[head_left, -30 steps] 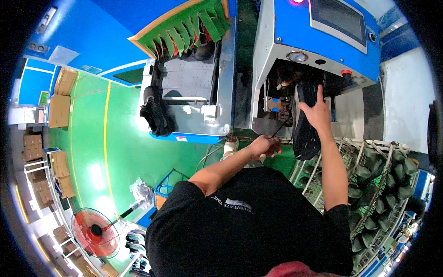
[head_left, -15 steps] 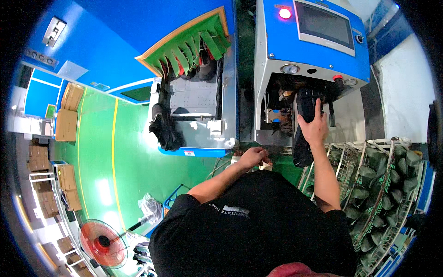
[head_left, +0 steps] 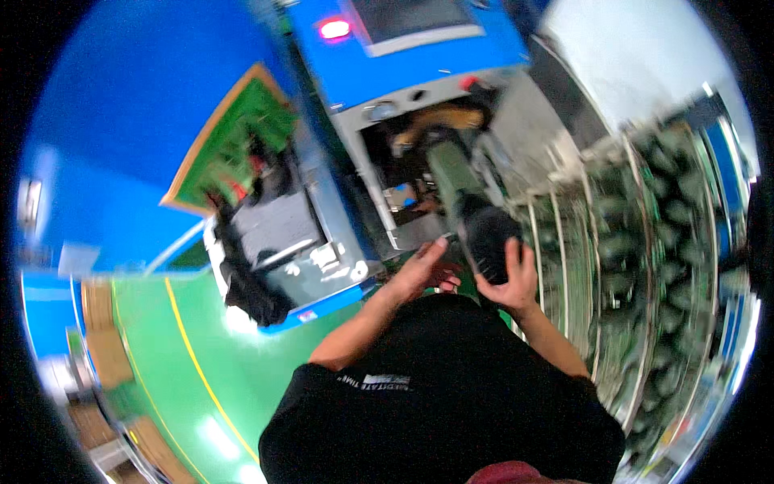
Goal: The person operates a shoe-making machine by placing a shoe on a mold, activating the machine with a control panel, and then removing the shoe to place it on a conveyor belt.
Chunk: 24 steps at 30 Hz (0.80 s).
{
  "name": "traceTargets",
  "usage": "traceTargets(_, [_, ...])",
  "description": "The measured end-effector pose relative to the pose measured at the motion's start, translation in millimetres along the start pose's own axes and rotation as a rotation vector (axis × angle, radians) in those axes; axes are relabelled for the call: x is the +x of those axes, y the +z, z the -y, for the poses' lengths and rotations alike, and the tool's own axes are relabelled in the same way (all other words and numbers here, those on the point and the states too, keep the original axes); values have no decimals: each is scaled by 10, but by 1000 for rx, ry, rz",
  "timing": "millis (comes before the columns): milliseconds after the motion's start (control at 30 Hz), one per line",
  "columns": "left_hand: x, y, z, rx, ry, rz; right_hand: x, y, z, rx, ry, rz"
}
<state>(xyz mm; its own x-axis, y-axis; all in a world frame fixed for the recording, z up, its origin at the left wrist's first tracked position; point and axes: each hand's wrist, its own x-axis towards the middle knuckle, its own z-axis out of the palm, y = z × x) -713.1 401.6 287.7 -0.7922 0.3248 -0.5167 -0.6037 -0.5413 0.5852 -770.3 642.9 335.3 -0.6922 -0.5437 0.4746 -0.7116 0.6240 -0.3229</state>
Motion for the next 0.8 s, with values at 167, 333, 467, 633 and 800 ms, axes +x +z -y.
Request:
traceTargets(167, [-44, 69, 183, -136, -269, 38, 7, -834, 285, 163, -214, 414])
traceTargets(333, [-161, -87, 462, -27, -380, -63, -107, -854, 214, 1021, 938, 508])
traceTargets(467, [-79, -252, 768, -66, -406, -52, 90, 357, -85, 1266, 1121, 319])
traceTargets(633, [-131, -437, 607, 230, -190, -208, 475, 911, 434, 1842, 1075, -71])
traceTargets(800, [-392, -475, 155, 393, -122, -169, -140, 381, 123, 1372, 966, 200])
